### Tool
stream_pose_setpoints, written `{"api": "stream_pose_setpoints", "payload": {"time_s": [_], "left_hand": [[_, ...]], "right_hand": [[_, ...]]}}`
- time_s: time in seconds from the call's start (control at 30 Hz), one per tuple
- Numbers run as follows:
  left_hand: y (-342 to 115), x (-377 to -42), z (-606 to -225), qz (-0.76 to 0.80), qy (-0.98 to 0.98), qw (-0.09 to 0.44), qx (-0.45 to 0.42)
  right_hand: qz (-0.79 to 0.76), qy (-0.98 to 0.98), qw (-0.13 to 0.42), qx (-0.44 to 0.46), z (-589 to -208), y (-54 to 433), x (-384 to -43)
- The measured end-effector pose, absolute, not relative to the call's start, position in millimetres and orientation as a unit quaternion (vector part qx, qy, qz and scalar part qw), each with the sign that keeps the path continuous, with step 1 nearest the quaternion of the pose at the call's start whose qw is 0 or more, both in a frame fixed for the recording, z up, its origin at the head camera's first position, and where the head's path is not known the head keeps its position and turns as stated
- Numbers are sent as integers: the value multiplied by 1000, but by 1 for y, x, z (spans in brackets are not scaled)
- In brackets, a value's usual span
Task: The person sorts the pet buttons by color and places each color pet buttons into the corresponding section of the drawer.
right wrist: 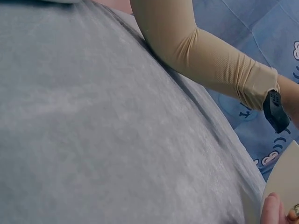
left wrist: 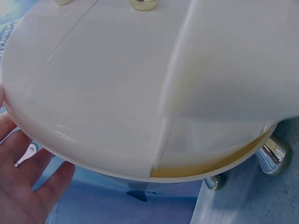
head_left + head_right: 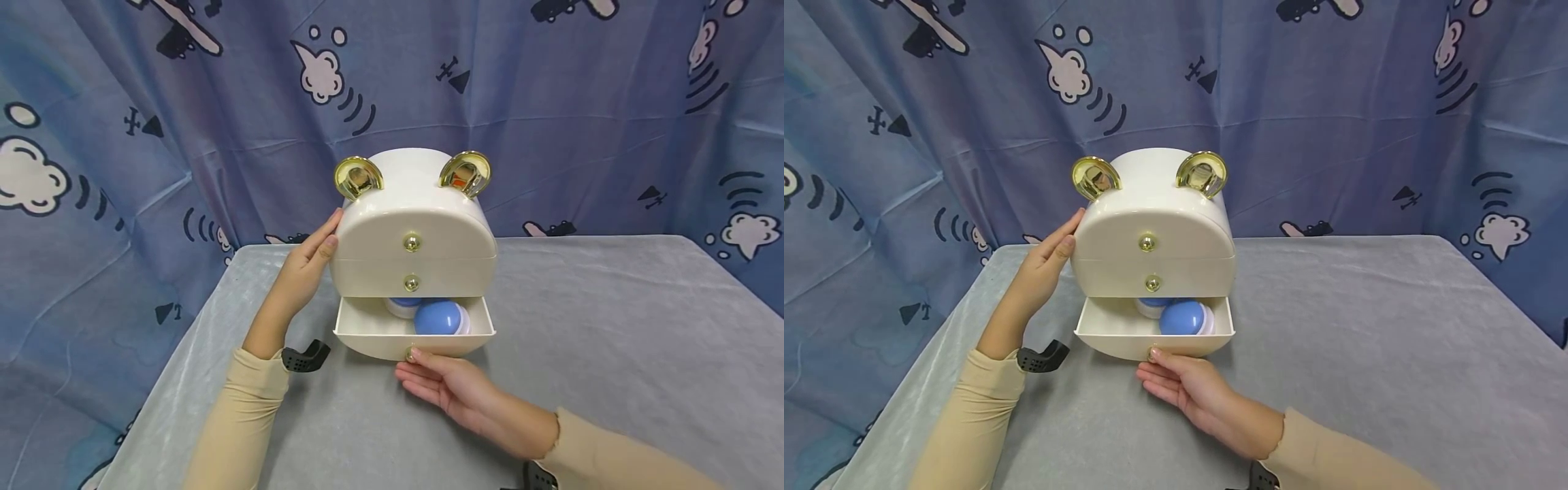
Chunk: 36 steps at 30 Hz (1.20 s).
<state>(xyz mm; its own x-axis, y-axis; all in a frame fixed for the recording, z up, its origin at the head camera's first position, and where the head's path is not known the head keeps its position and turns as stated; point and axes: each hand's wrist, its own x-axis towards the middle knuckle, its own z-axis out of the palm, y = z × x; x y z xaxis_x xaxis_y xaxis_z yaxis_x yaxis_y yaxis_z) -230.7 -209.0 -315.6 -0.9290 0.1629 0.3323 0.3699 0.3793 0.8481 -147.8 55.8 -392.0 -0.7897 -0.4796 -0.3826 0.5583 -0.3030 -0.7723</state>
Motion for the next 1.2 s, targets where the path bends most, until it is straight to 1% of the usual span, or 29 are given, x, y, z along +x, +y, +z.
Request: {"api": "stream_pose_setpoints", "payload": {"time_s": [0.43, 0.83, 1.2], "left_hand": [[-208, -232, -316, -535, -822, 106, -163], [-208, -231, -315, -531, -825, 101, -164], [-208, -230, -315, -533, -825, 99, -159]], "right_hand": [[-811, 495, 310, 43, -390, 52, -165], [-815, 499, 291, 51, -389, 50, -187], [-820, 487, 296, 64, -387, 47, -195]]}}
